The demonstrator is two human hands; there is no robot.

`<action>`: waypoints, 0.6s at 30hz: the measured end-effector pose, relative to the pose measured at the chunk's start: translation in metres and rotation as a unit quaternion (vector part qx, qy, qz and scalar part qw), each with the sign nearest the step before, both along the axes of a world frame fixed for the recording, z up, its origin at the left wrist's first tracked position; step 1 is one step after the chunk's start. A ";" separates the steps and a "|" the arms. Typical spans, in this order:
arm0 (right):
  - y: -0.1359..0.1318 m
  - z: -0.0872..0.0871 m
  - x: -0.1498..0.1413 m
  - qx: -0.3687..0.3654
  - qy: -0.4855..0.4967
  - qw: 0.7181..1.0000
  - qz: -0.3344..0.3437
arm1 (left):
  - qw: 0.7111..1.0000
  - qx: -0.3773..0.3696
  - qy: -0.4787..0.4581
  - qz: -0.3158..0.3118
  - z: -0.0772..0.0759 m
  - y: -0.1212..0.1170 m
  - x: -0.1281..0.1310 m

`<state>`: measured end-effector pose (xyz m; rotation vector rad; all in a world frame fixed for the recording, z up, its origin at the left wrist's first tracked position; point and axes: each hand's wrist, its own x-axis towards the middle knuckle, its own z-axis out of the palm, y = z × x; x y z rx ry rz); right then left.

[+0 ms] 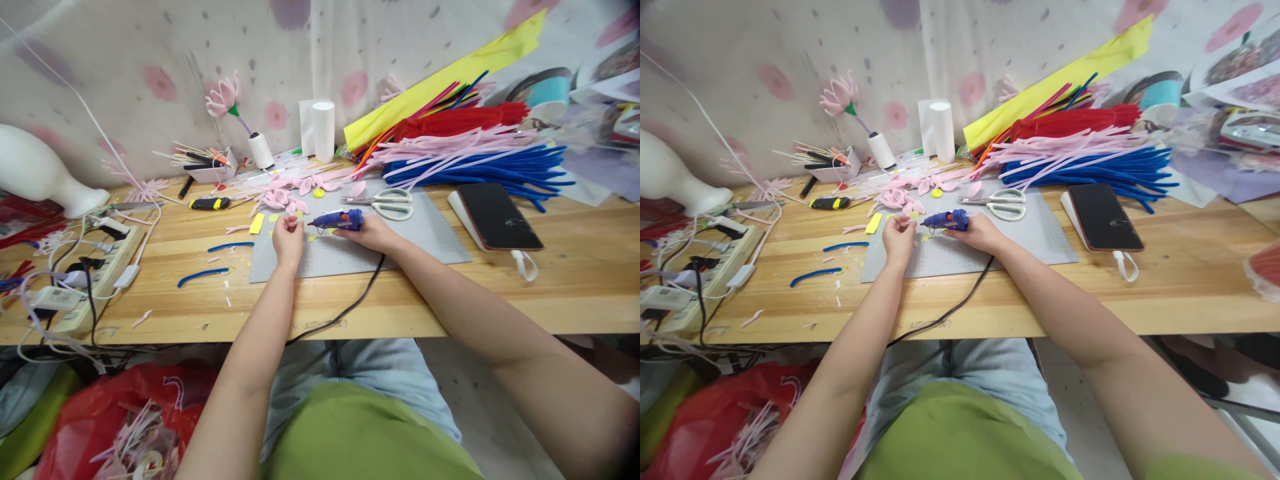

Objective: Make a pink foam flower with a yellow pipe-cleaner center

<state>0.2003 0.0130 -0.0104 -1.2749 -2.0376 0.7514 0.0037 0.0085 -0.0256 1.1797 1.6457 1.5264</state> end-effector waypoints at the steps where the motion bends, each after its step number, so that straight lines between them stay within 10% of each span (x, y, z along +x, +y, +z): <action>1: 0.000 -0.001 0.000 -0.001 -0.001 1.000 0.001 | 1.000 0.000 0.000 0.001 0.000 0.000 0.000; 18: 0.001 -0.002 0.002 0.002 0.006 1.000 -0.001 | 1.000 -0.005 -0.019 0.003 0.002 0.001 0.001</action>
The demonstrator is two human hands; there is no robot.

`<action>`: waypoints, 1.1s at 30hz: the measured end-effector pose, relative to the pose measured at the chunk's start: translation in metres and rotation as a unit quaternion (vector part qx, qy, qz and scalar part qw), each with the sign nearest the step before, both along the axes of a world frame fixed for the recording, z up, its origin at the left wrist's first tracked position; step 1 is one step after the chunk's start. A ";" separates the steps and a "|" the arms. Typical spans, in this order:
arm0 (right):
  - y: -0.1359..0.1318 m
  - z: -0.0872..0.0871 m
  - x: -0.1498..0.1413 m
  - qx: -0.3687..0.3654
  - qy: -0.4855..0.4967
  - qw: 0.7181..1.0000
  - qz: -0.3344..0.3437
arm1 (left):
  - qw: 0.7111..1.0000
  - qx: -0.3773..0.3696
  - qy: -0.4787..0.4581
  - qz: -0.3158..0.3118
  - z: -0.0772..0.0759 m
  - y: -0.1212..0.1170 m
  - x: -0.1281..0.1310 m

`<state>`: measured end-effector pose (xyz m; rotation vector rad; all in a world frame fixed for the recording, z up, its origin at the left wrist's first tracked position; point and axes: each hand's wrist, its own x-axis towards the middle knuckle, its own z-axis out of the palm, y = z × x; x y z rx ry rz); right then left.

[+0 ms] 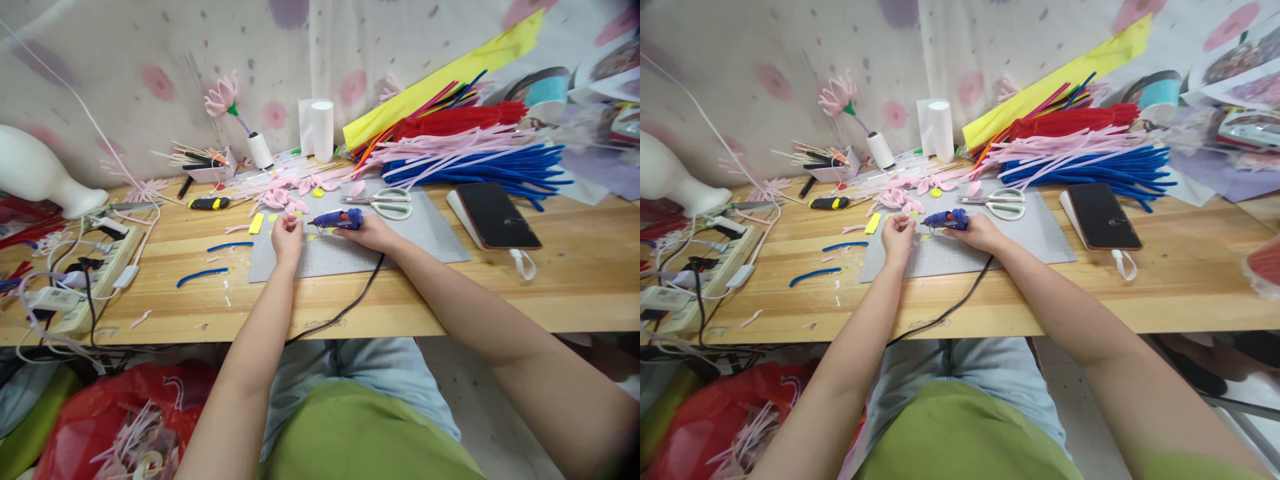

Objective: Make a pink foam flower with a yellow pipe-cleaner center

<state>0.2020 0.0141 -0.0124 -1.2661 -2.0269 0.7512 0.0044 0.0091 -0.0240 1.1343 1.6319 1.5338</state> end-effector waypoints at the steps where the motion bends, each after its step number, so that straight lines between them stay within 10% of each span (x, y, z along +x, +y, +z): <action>1: 0.000 0.000 0.000 0.002 0.000 1.000 0.001 | 1.000 0.001 0.001 -0.001 0.000 0.000 0.000; 33: -0.002 0.005 0.000 0.002 -0.012 1.000 -0.005 | 0.998 -0.031 -0.050 0.009 0.006 -0.002 0.002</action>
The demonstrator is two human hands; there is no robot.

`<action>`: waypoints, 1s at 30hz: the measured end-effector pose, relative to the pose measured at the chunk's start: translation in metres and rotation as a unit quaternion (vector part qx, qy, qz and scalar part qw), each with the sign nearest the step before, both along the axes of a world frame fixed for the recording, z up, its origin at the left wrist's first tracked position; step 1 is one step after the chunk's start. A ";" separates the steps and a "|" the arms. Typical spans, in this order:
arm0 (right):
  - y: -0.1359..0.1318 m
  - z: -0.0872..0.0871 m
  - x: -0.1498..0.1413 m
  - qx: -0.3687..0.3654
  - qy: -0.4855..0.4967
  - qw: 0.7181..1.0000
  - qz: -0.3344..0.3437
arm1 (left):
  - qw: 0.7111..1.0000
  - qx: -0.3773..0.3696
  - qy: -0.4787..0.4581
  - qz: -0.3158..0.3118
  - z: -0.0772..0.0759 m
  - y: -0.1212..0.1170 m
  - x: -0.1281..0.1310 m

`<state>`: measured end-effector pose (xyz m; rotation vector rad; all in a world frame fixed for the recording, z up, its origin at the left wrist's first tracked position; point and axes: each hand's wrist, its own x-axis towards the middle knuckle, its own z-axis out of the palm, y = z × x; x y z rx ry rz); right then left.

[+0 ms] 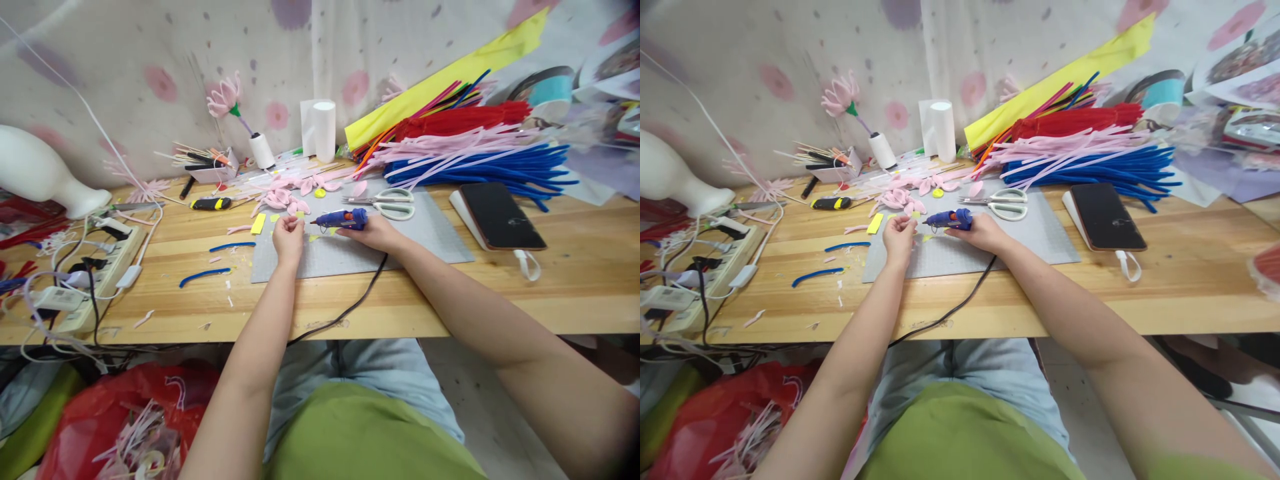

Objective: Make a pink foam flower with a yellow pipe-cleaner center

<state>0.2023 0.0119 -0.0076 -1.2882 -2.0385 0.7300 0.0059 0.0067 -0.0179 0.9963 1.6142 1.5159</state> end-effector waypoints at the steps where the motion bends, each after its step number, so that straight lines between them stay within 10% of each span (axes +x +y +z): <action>1: 0.000 0.001 0.000 -0.001 -0.003 1.000 -0.002 | 1.000 0.001 0.006 0.000 -0.001 0.000 0.000; 30: 0.000 0.004 0.000 -0.001 -0.036 0.999 0.003 | 1.000 0.011 -0.012 -0.007 0.000 -0.001 0.002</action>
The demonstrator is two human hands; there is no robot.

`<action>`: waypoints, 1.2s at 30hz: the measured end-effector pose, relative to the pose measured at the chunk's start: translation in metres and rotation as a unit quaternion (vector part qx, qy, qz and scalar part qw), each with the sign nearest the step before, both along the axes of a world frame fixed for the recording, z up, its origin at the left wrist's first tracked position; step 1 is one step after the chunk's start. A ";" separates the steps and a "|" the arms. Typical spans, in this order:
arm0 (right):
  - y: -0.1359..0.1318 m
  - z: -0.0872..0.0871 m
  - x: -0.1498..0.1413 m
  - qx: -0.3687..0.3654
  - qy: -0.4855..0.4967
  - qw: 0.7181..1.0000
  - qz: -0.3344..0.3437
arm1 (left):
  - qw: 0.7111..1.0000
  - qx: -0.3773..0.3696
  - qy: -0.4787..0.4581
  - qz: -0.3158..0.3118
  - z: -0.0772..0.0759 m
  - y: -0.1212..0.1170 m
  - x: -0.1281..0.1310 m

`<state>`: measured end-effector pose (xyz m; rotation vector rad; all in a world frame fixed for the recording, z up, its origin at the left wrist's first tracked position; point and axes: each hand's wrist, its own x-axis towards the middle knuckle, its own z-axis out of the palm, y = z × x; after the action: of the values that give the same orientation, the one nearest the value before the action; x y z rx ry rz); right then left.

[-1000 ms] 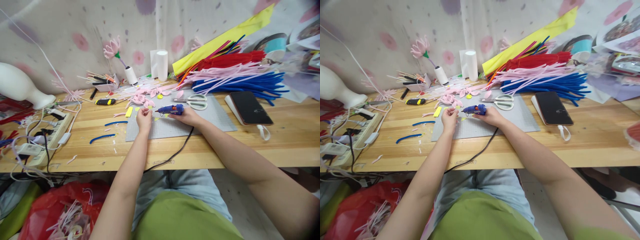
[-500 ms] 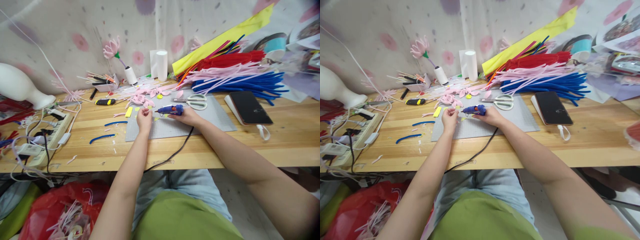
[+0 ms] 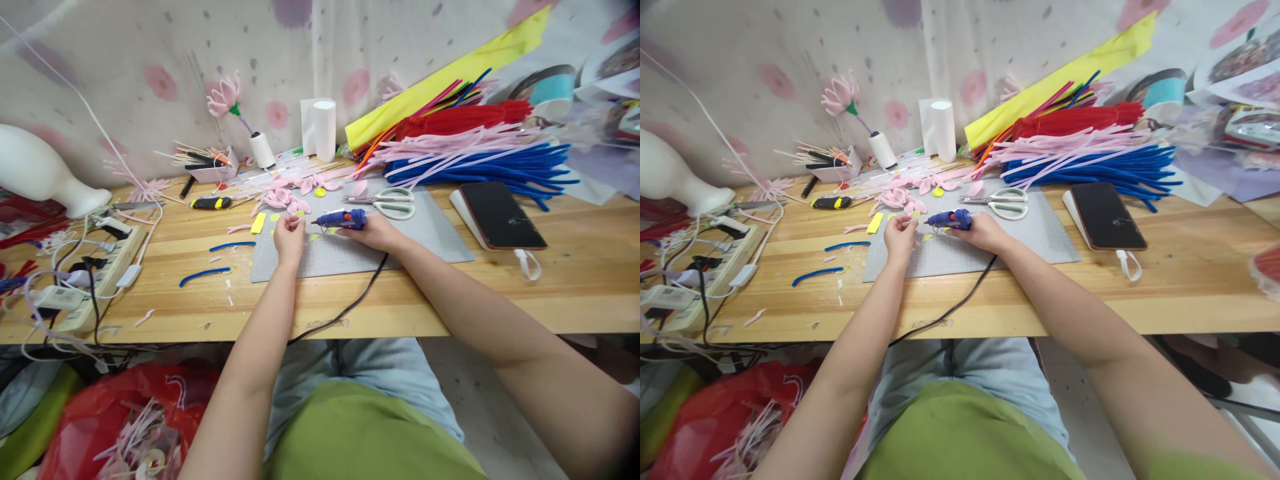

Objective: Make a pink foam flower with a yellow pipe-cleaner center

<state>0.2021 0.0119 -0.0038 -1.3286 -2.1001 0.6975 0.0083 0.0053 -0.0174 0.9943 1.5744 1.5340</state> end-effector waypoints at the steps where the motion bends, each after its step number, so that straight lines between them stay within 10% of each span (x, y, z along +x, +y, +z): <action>1: 0.000 0.000 0.001 0.000 -0.002 1.000 -0.005 | 1.000 -0.001 -0.021 -0.003 0.002 -0.001 0.000; 14: 0.027 -0.016 0.025 -0.083 0.230 0.948 -0.203 | 0.891 -0.027 -0.446 -0.082 0.024 0.002 -0.024; 36: 0.052 -0.008 0.038 -0.024 0.032 0.987 -0.158 | 0.915 -0.028 -0.396 -0.074 0.020 -0.002 -0.015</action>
<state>0.2403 0.0635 -0.0114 -1.5974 -1.7751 0.6475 -0.0069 0.0031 0.0026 0.3491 0.9300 1.4983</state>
